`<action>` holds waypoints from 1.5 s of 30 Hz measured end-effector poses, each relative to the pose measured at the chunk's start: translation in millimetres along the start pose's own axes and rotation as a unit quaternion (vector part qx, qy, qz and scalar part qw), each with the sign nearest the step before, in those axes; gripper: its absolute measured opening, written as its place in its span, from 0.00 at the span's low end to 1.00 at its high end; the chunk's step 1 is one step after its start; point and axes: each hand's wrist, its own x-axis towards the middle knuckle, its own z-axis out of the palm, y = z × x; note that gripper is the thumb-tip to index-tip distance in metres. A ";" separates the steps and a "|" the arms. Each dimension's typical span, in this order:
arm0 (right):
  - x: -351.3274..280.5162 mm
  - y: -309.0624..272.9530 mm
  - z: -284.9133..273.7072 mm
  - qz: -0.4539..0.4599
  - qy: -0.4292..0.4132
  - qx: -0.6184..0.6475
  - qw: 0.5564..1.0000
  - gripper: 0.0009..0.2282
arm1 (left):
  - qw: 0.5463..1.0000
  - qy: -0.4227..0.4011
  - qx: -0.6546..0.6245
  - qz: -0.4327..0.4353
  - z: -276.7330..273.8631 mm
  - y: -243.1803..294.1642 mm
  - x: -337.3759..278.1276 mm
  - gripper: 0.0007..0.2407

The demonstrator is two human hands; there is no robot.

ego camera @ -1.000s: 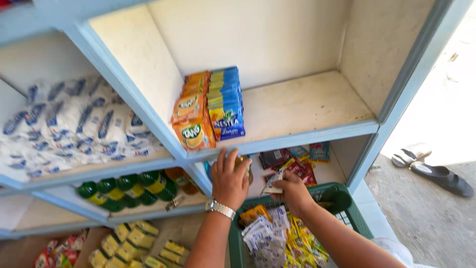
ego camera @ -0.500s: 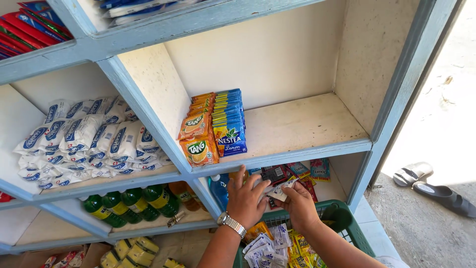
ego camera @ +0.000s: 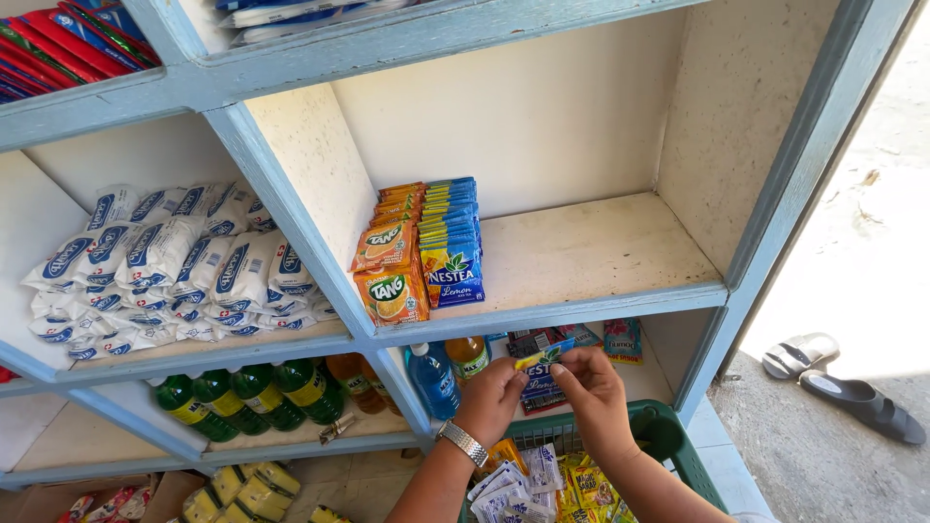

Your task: Organizing and stocking powdered drink sachets on grocery store shelves from a plastic crate.

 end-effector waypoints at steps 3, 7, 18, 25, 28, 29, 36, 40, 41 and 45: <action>-0.9 -33.0 11.3 -0.058 0.021 -0.055 0.997 0.17 | 0.993 0.007 -0.104 -0.058 -5.7 2.1 4.2 0.08; 7.1 -29.7 3.7 0.046 -0.043 -0.055 0.997 0.18 | 0.981 0.019 -0.184 -0.060 -0.2 -14.0 7.2 0.09; 5.9 -50.4 -1.1 0.127 -0.191 -0.056 0.972 0.13 | 0.927 0.017 -0.364 -0.086 -2.4 -17.3 6.3 0.12; 2.9 -49.3 -0.5 0.080 -0.264 0.006 0.961 0.13 | 0.873 0.049 -0.472 -0.111 8.6 -16.1 7.8 0.11; 10.0 -23.8 -11.9 0.076 -0.182 -0.020 0.980 0.10 | 0.867 0.051 -0.466 -0.167 6.8 -16.7 9.7 0.11; 12.5 -21.9 -15.9 0.067 -0.124 -0.044 0.989 0.10 | 0.870 0.044 -0.456 -0.181 7.5 -14.4 9.8 0.11; -15.2 -89.8 15.6 -0.254 -0.043 -0.343 0.903 0.10 | 0.803 -0.032 -0.550 -0.229 36.0 -19.1 1.8 0.12; -11.0 -88.1 8.9 -0.235 -0.054 -0.343 0.908 0.10 | 0.777 -0.050 -0.590 -0.213 37.7 -8.3 1.1 0.12; -7.9 -84.6 3.9 -0.206 -0.055 -0.345 0.914 0.09 | 0.767 -0.054 -0.604 -0.208 37.8 -7.0 1.2 0.12; 5.5 -59.7 -17.9 -0.131 -0.075 -0.281 0.948 0.07 | 0.750 -0.057 -0.628 -0.199 40.7 -10.7 1.1 0.13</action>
